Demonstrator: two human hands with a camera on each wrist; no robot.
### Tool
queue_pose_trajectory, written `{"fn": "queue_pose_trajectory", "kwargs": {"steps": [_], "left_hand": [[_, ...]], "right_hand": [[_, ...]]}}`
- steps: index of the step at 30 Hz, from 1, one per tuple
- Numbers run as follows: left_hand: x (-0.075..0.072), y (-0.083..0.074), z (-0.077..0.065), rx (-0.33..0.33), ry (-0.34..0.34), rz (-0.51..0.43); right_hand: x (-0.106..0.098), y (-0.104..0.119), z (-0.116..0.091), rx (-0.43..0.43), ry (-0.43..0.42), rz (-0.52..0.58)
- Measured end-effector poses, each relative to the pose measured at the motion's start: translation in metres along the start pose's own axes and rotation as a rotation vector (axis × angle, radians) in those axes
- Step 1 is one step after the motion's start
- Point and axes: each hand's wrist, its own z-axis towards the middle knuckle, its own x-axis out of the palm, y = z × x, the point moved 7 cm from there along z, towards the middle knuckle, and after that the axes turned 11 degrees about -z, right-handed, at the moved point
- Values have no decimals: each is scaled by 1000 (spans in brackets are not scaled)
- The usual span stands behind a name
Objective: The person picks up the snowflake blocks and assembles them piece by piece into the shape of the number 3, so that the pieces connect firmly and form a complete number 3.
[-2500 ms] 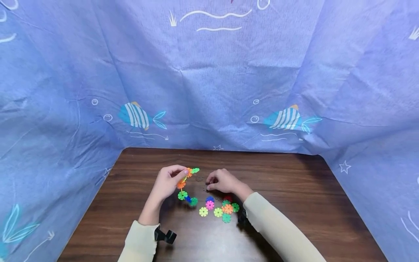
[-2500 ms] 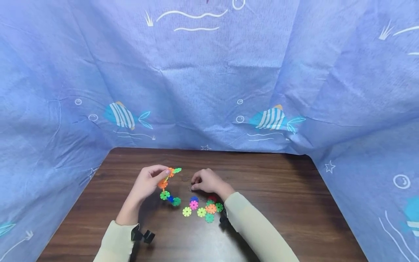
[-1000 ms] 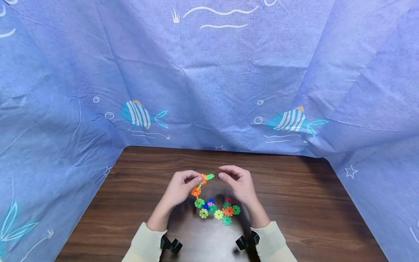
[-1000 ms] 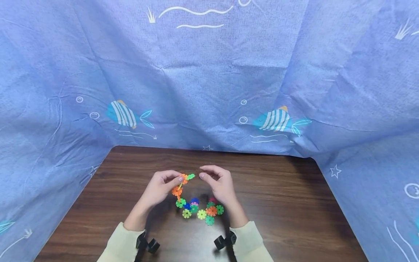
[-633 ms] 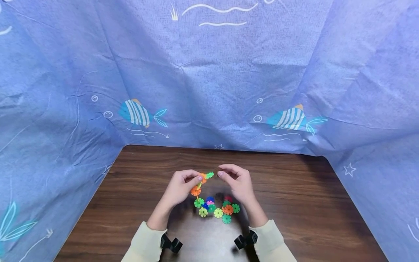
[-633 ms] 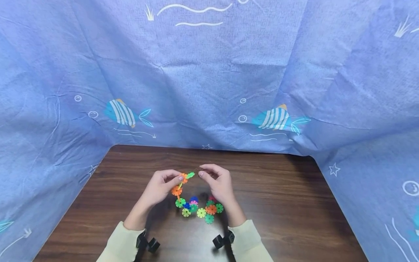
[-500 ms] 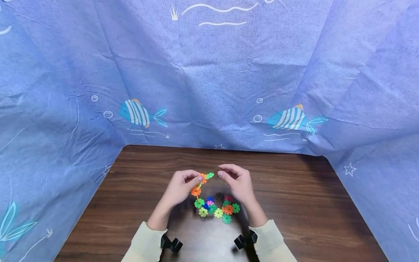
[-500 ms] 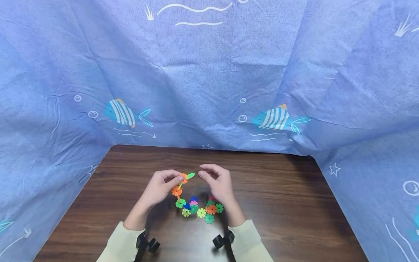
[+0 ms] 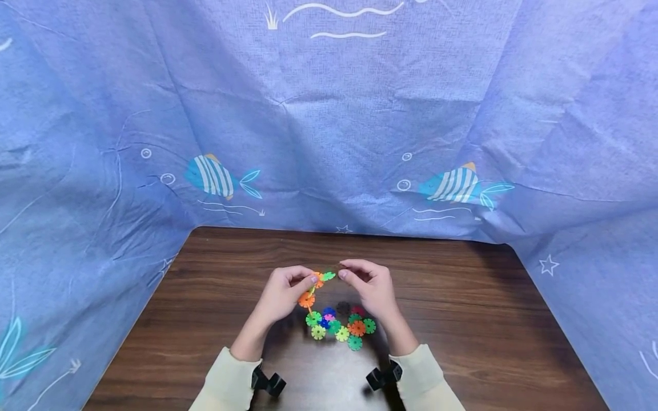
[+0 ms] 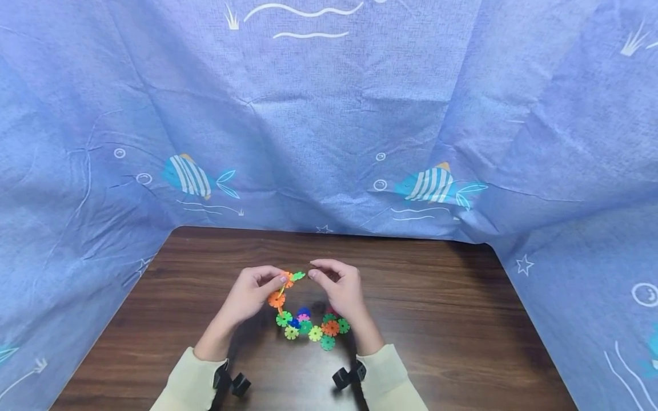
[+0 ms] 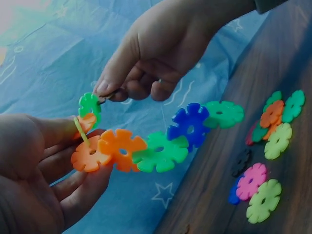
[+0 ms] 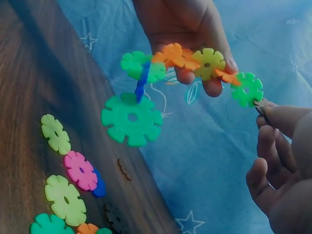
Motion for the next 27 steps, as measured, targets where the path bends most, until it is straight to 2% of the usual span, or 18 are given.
{"fn": "queue_pose_trajectory", "kwargs": {"steps": [8, 13, 20, 24, 27], "left_hand": [[5, 2, 0, -46, 11, 9], [4, 2, 1, -35, 47, 56], [10, 1, -1, -4, 142, -27], [3, -2, -1, 20, 93, -8], [-10, -7, 0, 15, 19, -6]], "right_hand": [[3, -5, 1, 19, 32, 32], [5, -3, 0, 3, 93, 10], [17, 3, -5, 30, 172, -28], [14, 0, -5, 35, 182, -47], [9, -8, 0, 30, 223, -150]]}}
